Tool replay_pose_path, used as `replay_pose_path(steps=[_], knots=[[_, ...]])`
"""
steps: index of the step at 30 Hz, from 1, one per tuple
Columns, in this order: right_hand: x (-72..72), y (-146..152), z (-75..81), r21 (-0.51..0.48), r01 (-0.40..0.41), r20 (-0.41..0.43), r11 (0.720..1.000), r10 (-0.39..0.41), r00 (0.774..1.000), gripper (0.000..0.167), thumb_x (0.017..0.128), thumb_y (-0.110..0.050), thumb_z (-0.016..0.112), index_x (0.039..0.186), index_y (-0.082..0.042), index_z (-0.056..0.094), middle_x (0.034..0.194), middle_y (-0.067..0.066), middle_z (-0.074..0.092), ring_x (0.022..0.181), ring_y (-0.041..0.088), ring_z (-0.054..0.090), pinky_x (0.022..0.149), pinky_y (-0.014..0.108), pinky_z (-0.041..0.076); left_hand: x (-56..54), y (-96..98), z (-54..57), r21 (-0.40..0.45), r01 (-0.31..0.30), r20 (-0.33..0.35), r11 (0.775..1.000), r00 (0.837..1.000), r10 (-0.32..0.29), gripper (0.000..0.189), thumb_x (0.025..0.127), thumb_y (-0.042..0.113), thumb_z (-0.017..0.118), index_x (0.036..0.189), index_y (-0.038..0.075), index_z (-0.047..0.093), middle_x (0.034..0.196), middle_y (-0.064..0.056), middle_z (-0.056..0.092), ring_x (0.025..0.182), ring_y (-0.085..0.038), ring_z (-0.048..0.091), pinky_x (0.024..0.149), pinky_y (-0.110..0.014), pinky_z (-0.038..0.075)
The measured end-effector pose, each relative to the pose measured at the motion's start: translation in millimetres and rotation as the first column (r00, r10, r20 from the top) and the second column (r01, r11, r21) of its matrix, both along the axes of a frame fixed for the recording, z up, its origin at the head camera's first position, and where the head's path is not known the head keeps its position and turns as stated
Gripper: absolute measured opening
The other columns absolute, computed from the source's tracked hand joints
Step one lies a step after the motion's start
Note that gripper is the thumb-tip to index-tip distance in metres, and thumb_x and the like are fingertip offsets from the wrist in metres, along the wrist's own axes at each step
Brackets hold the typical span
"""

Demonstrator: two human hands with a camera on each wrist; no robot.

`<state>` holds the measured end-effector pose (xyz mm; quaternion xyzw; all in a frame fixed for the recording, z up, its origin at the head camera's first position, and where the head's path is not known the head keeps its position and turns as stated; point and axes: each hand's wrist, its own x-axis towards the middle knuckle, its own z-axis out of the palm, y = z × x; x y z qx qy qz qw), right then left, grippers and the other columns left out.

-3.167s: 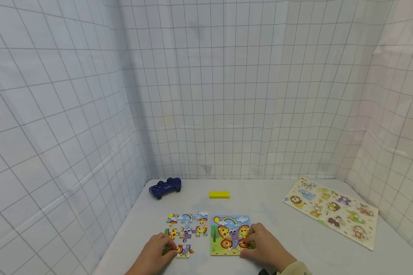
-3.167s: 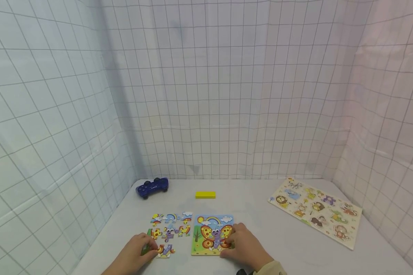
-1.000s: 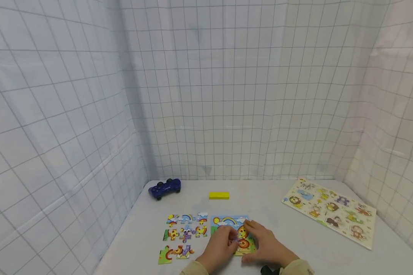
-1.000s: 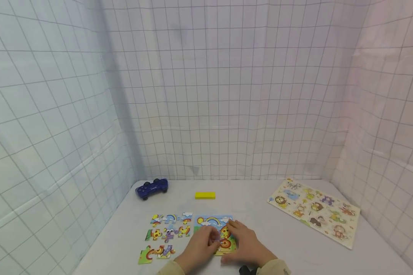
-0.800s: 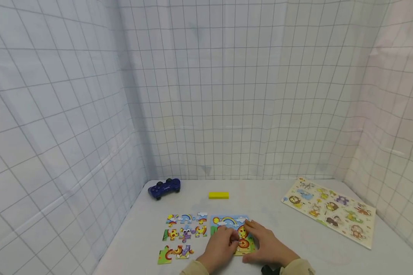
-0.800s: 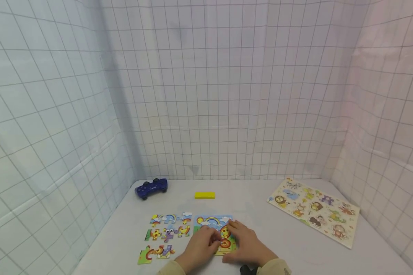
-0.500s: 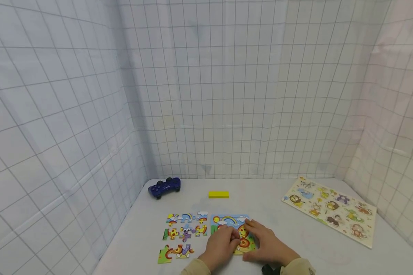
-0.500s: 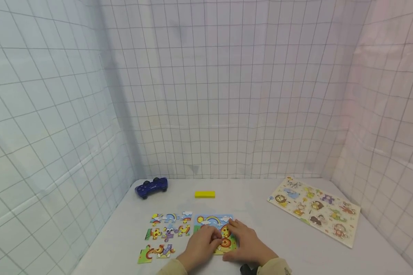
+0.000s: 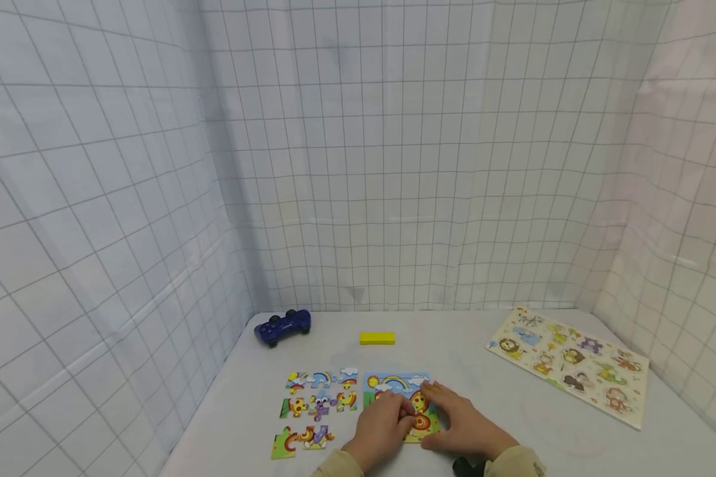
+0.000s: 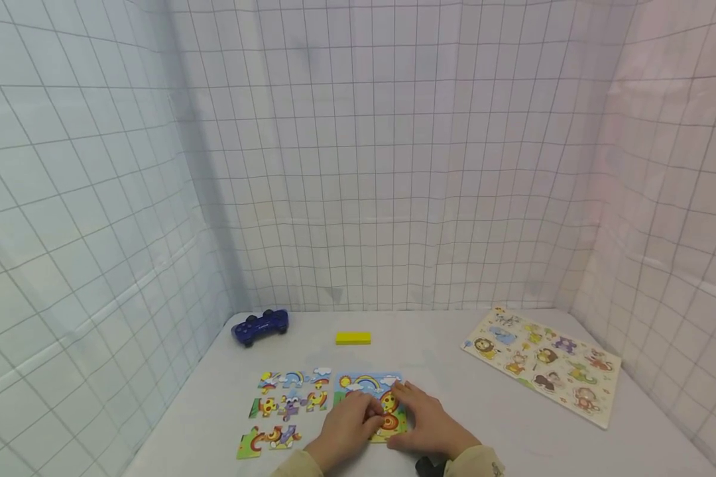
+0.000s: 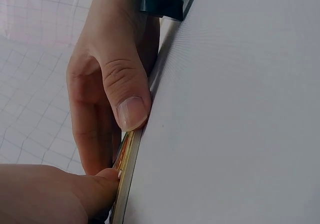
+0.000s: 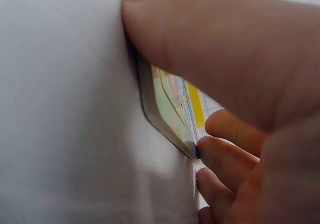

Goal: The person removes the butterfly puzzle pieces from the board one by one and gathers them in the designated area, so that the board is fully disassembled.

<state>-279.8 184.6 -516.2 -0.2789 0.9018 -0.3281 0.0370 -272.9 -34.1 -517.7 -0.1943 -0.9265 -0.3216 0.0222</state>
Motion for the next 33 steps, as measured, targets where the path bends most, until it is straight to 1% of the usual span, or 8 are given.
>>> replay_pose_path(steps=[7, 15, 16, 19, 22, 25, 29, 33], knots=[[0.1, -0.7, 1.0, -0.004, 0.003, 0.01, 1.0, -0.003, 1.0, 0.094, 0.08, -0.048, 0.085, 0.154, -0.004, 0.045, 0.162, 0.015, 0.04, 0.151, 0.046, 0.031, 0.113, 0.071, 0.027, 1.4, 4.5, 1.7, -0.052, -0.028, -0.002, 0.998, 1.0, 0.028, 0.01, 0.095, 0.03, 0.074, 0.092, 0.025, 0.065, 0.081, 0.014, 0.047, 0.068, -0.002, 0.042, 0.06, -0.024, 0.036], [-2.3, 1.2, -3.3, 0.005, 0.01, -0.012, 1.0, -0.01, 1.0, 0.096, 0.08, -0.051, 0.084, 0.154, -0.005, 0.045, 0.162, 0.014, 0.04, 0.15, 0.045, 0.033, 0.114, 0.069, 0.029, 1.5, 5.5, 0.2, -0.064, -0.025, -0.047, 0.998, 0.999, 0.022, 0.01, 0.095, 0.031, 0.074, 0.095, 0.024, 0.067, 0.084, 0.015, 0.05, 0.07, 0.002, 0.045, 0.062, -0.023, 0.039], [-2.7, 1.2, -3.8, 0.004, 0.006, -0.014, 1.0, -0.006, 1.0, 0.096, 0.08, -0.051, 0.084, 0.154, -0.005, 0.045, 0.162, 0.014, 0.04, 0.15, 0.045, 0.033, 0.114, 0.069, 0.029, 1.4, 5.3, -0.1, -0.062, -0.026, -0.041, 0.998, 0.999, 0.023, 0.01, 0.095, 0.032, 0.074, 0.095, 0.025, 0.067, 0.084, 0.015, 0.05, 0.069, 0.001, 0.045, 0.061, -0.023, 0.039], [-3.1, 1.4, -5.1, 0.001, 0.005, 0.0, 1.0, -0.005, 1.0, 0.096, 0.08, -0.052, 0.084, 0.154, -0.006, 0.045, 0.163, 0.014, 0.039, 0.151, 0.045, 0.032, 0.114, 0.069, 0.028, 3.4, 3.6, 0.6, -0.05, -0.027, -0.036, 0.998, 0.999, 0.025, 0.009, 0.096, 0.033, 0.072, 0.097, 0.025, 0.067, 0.085, 0.016, 0.05, 0.069, 0.002, 0.045, 0.061, -0.023, 0.04], [-1.6, 1.3, -6.6, 0.005, 0.012, 0.027, 1.0, -0.012, 1.0, 0.097, 0.079, -0.054, 0.083, 0.155, -0.007, 0.044, 0.163, 0.013, 0.039, 0.151, 0.045, 0.03, 0.114, 0.07, 0.026, 7.5, -2.5, 1.7, -0.051, -0.033, -0.052, 0.998, 0.998, 0.03, 0.009, 0.097, 0.034, 0.07, 0.099, 0.027, 0.067, 0.087, 0.016, 0.05, 0.069, 0.003, 0.046, 0.06, -0.023, 0.04], [-0.6, -0.3, -7.2, 0.013, 0.018, 0.052, 1.0, -0.018, 0.998, 0.098, 0.08, -0.056, 0.083, 0.156, -0.008, 0.043, 0.164, 0.012, 0.038, 0.152, 0.045, 0.029, 0.114, 0.072, 0.025, 12.1, -18.8, 6.9, -0.054, -0.047, -0.084, 0.997, 0.996, 0.042, 0.009, 0.098, 0.036, 0.069, 0.101, 0.028, 0.068, 0.088, 0.017, 0.052, 0.069, 0.005, 0.047, 0.059, -0.023, 0.041], [0.0, -1.8, -5.9, 0.03, 0.016, 0.042, 0.999, -0.017, 0.999, 0.099, 0.079, -0.056, 0.083, 0.156, -0.008, 0.043, 0.164, 0.013, 0.037, 0.152, 0.045, 0.029, 0.114, 0.072, 0.025, 20.2, -55.9, 16.1, -0.046, -0.08, -0.114, 0.996, 0.991, 0.074, 0.008, 0.099, 0.037, 0.067, 0.101, 0.029, 0.068, 0.092, 0.017, 0.055, 0.072, 0.004, 0.049, 0.059, -0.023, 0.041], [-1.0, 0.1, -3.8, 0.035, 0.025, 0.023, 0.999, -0.026, 0.999, 0.099, 0.078, -0.054, 0.084, 0.155, -0.007, 0.043, 0.164, 0.013, 0.037, 0.152, 0.045, 0.028, 0.115, 0.071, 0.025, 26.5, -95.7, 18.0, -0.061, -0.16, -0.157, 0.985, 0.976, 0.149, 0.006, 0.099, 0.036, 0.068, 0.102, 0.031, 0.068, 0.094, 0.017, 0.057, 0.072, 0.004, 0.049, 0.059, -0.023, 0.04]])
